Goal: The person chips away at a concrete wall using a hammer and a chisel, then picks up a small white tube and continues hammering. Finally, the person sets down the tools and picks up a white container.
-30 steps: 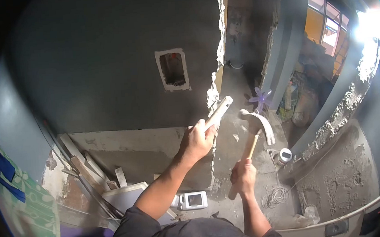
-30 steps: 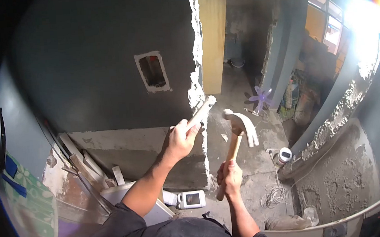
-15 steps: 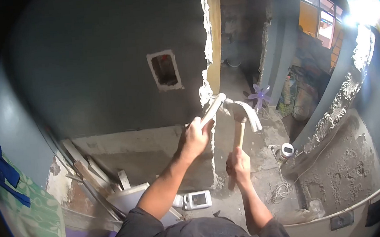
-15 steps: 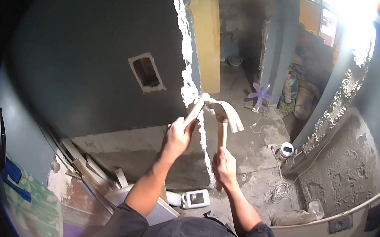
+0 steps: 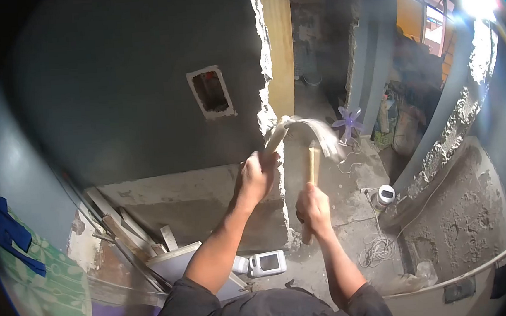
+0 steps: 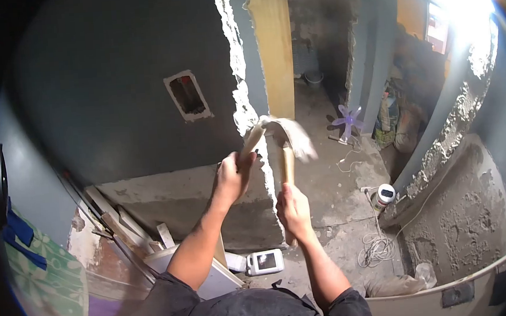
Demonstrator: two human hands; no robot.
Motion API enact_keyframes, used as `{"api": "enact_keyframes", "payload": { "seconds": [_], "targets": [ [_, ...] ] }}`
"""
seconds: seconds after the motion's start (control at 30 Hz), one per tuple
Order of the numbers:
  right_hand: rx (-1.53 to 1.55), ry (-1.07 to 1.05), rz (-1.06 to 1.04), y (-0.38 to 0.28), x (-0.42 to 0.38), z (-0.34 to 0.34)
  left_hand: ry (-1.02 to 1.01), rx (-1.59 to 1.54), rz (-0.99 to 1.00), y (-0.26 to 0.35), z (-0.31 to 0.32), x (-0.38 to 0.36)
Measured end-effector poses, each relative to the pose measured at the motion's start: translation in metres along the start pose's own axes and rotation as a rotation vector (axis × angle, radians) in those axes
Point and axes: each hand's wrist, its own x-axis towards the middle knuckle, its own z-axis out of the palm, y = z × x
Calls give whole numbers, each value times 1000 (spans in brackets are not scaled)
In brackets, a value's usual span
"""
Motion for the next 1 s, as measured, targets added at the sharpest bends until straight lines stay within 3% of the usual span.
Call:
{"api": "enact_keyframes", "payload": {
  "seconds": [0.1, 0.17, 0.23, 0.3, 0.37, 0.43, 0.5, 0.63, 0.73, 0.83, 0.9, 0.97, 1.0],
  "targets": [
    [238, 122, 205, 7, -14, -22, 128, 14, 113, -3, 10, -5],
    [196, 180, -13, -12, -24, -29, -60, -83, -59, -9, 5, -1],
    [341, 229, -220, -46, -29, -33, -68, -240, -122, -19, 10, -1],
    [295, 274, -478, -73, -33, -36, -100, -388, -180, -10, 6, -6],
    [360, 190, -699, -93, -38, -42, -156, -124, 189, 14, -9, -20],
    [424, 167, -674, -104, -56, -41, -215, -126, 258, 11, -6, -31],
    [449, 18, -625, -93, -67, -47, -127, -122, 239, 8, -11, -39],
    [522, 69, -389, -51, -67, -43, -76, -23, 208, -4, -24, -32],
    [308, 54, -260, -41, -67, -43, -57, -22, 183, -12, -23, -23],
    [313, 84, -262, -41, -70, -44, -2, -7, 210, -12, -19, -23],
    [313, 221, -321, -70, -76, -32, 32, 10, 223, -9, -21, -26],
    [499, 91, -476, -90, -76, -30, -5, -25, 144, -3, -25, -27],
    [430, 38, -559, -98, -76, -28, 4, -30, 129, -1, -26, -28]
  ]
}}
